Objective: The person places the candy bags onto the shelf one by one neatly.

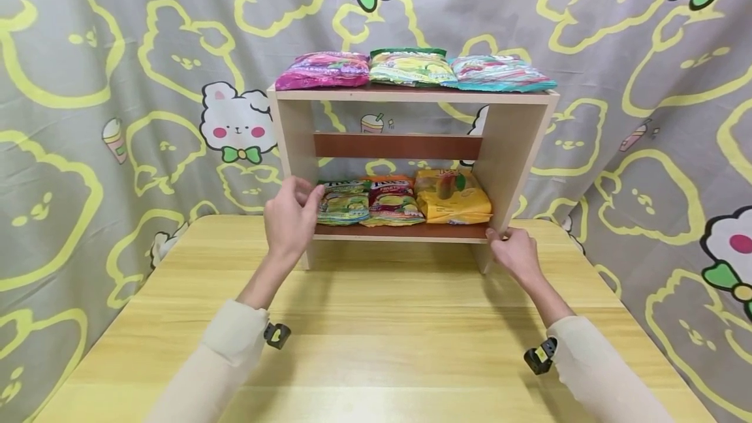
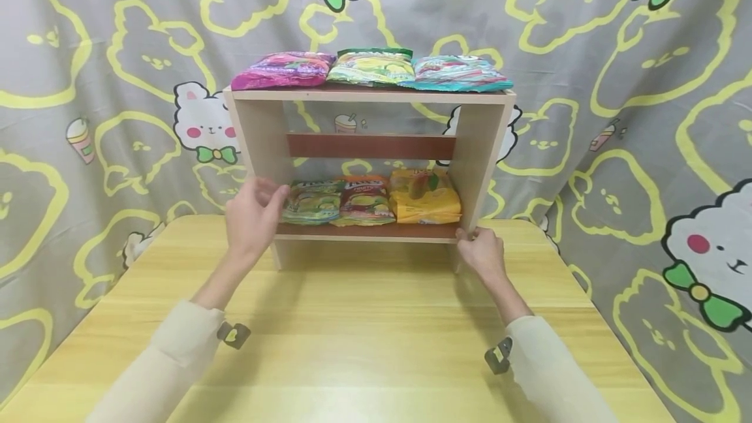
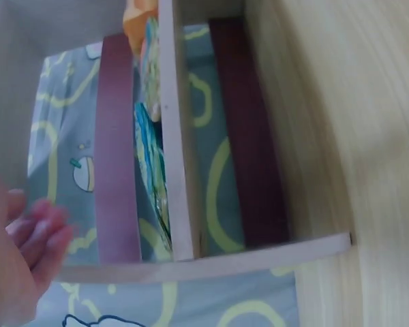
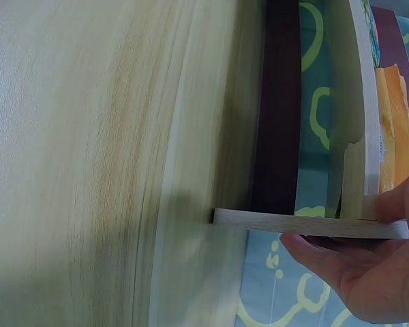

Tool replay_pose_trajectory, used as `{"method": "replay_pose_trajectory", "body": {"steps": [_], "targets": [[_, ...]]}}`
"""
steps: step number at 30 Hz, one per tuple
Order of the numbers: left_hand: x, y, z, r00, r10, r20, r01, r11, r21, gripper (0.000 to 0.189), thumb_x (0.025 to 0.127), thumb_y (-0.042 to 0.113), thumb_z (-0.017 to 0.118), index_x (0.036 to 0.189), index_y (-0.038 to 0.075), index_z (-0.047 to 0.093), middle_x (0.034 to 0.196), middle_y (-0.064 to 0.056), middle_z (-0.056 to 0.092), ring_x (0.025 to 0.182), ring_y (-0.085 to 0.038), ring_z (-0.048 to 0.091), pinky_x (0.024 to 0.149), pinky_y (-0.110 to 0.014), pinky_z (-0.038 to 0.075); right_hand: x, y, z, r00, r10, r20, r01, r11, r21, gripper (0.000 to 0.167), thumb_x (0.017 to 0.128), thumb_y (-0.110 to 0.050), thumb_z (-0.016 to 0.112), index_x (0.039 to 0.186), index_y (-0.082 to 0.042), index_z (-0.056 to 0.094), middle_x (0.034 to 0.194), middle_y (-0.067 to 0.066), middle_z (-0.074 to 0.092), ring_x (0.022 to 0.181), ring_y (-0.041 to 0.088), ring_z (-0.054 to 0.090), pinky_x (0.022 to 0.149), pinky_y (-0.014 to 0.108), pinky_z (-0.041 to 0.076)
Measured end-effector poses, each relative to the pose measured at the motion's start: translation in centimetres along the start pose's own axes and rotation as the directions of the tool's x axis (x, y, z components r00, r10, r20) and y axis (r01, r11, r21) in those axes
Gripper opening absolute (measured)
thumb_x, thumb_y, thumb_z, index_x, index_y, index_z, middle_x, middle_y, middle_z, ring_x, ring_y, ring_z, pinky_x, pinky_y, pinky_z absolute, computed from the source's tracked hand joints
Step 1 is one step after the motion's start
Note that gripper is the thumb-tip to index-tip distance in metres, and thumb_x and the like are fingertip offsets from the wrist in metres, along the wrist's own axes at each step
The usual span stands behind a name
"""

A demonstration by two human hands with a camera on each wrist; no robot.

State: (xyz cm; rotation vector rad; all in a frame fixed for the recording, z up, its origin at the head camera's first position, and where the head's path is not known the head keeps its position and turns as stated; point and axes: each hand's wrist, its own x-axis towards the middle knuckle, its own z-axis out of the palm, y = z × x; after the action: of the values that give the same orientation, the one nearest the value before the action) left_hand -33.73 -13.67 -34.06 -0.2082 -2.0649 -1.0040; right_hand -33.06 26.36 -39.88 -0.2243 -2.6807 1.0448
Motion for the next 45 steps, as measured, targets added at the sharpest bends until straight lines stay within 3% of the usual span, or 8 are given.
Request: {"method": "replay_pose_trajectory", "body": {"steps": [4, 9, 14, 19, 24, 30, 37, 45], "targets": [[-0.2, -0.3, -0.4, 0.993, -0.083, -0.085, 0.080, 0.996, -0.044, 0.043, 0.091, 0.030, 0.076, 0.118, 0.004, 0.054, 0.064, -0.007, 0.061, 0.056, -0.024, 0.057, 0.057, -0.035, 0.041, 0.0, 0.1, 0.0, 1.000, 0.007, 0.000, -0.007, 1.000, -0.003, 0.048, 0.101, -0.040, 0.050, 0.102, 0.002, 0.074, 0.067, 0.009, 0.072, 0.066, 0.025, 0.062, 0.054, 0.032, 0.043], [-0.9, -1.7, -0.1, 0.986, -0.137, -0.091, 0.132, 0.989, -0.061, 0.049, 0.089, 0.019, 0.078, 0.126, 0.003, 0.049, 0.078, -0.011, 0.054, 0.072, -0.028, 0.053, 0.067, -0.036, 0.039, 0.0, 0.1, 0.0, 1.000, 0.012, -0.004, -0.012, 1.000, 0.003, 0.047, 0.101, -0.040, 0.051, 0.098, 0.001, 0.074, 0.067, 0.010, 0.072, 0.065, 0.024, 0.060, 0.054, 0.032, 0.043], [-1.8, -3.4, 0.1, 0.979, -0.200, 0.032, 0.199, 0.980, 0.020, 0.052, 0.091, 0.015, 0.071, 0.134, -0.003, 0.048, 0.105, -0.023, 0.056, 0.099, -0.036, 0.050, 0.087, -0.045, 0.041, -0.1, 0.0, 0.0, 1.000, 0.013, 0.004, -0.013, 1.000, 0.005, 0.049, 0.101, -0.041, 0.051, 0.101, 0.003, 0.074, 0.072, 0.014, 0.073, 0.066, 0.025, 0.060, 0.055, 0.032, 0.043], [-2.4, -4.2, 0.1, 0.933, -0.296, 0.206, 0.285, 0.955, 0.083, 0.048, 0.099, 0.020, 0.058, 0.140, -0.004, 0.048, 0.128, -0.028, 0.060, 0.116, -0.045, 0.057, 0.099, -0.057, 0.047, -0.1, 0.0, 0.0, 1.000, 0.015, -0.010, -0.015, 1.000, 0.005, 0.048, 0.101, -0.042, 0.052, 0.093, -0.001, 0.074, 0.067, 0.009, 0.071, 0.067, 0.026, 0.060, 0.055, 0.032, 0.043], [-2.9, -4.8, 0.1, 0.877, -0.348, 0.330, 0.324, 0.937, 0.127, 0.038, 0.103, 0.023, 0.049, 0.124, -0.008, 0.059, 0.103, -0.026, 0.069, 0.085, -0.038, 0.069, 0.072, -0.048, 0.059, -0.1, 0.0, -0.1, 1.000, 0.009, -0.013, -0.009, 1.000, 0.008, 0.047, 0.101, -0.042, 0.052, 0.091, -0.001, 0.074, 0.066, 0.007, 0.069, 0.067, 0.026, 0.059, 0.055, 0.032, 0.042], [-2.7, -5.8, -0.1, 0.809, -0.395, 0.436, 0.371, 0.917, 0.143, 0.030, 0.103, 0.022, 0.047, 0.082, 0.004, 0.058, 0.062, -0.005, 0.054, 0.054, -0.016, 0.048, 0.046, -0.027, 0.040, 0.0, 0.1, 0.0, 1.000, 0.006, -0.016, -0.006, 1.000, 0.010, 0.048, 0.101, -0.041, 0.051, 0.089, -0.001, 0.073, 0.063, 0.007, 0.069, 0.063, 0.024, 0.058, 0.054, 0.032, 0.042], [-2.1, -6.1, -0.5, 0.783, -0.381, 0.491, 0.366, 0.921, 0.132, 0.032, 0.102, 0.023, 0.051, 0.071, 0.011, 0.051, 0.076, -0.012, 0.067, 0.057, -0.017, 0.052, 0.048, -0.027, 0.041, 0.0, 0.3, 0.1, 0.999, 0.005, -0.050, -0.005, 1.000, 0.006, 0.047, 0.100, -0.040, 0.052, 0.084, -0.002, 0.074, 0.061, 0.005, 0.068, 0.064, 0.025, 0.059, 0.054, 0.032, 0.042], [-2.8, -6.8, -0.6, 0.786, -0.371, 0.494, 0.365, 0.924, 0.113, 0.032, 0.102, 0.026, 0.051, 0.079, 0.007, 0.062, 0.056, 0.001, 0.047, 0.049, -0.012, 0.042, 0.045, -0.026, 0.037, -0.1, 0.5, 0.2, 0.999, -0.009, -0.032, 0.009, 1.000, 0.021, 0.045, 0.101, -0.040, 0.052, 0.083, -0.004, 0.073, 0.062, 0.005, 0.066, 0.062, 0.024, 0.056, 0.052, 0.032, 0.041]]}}
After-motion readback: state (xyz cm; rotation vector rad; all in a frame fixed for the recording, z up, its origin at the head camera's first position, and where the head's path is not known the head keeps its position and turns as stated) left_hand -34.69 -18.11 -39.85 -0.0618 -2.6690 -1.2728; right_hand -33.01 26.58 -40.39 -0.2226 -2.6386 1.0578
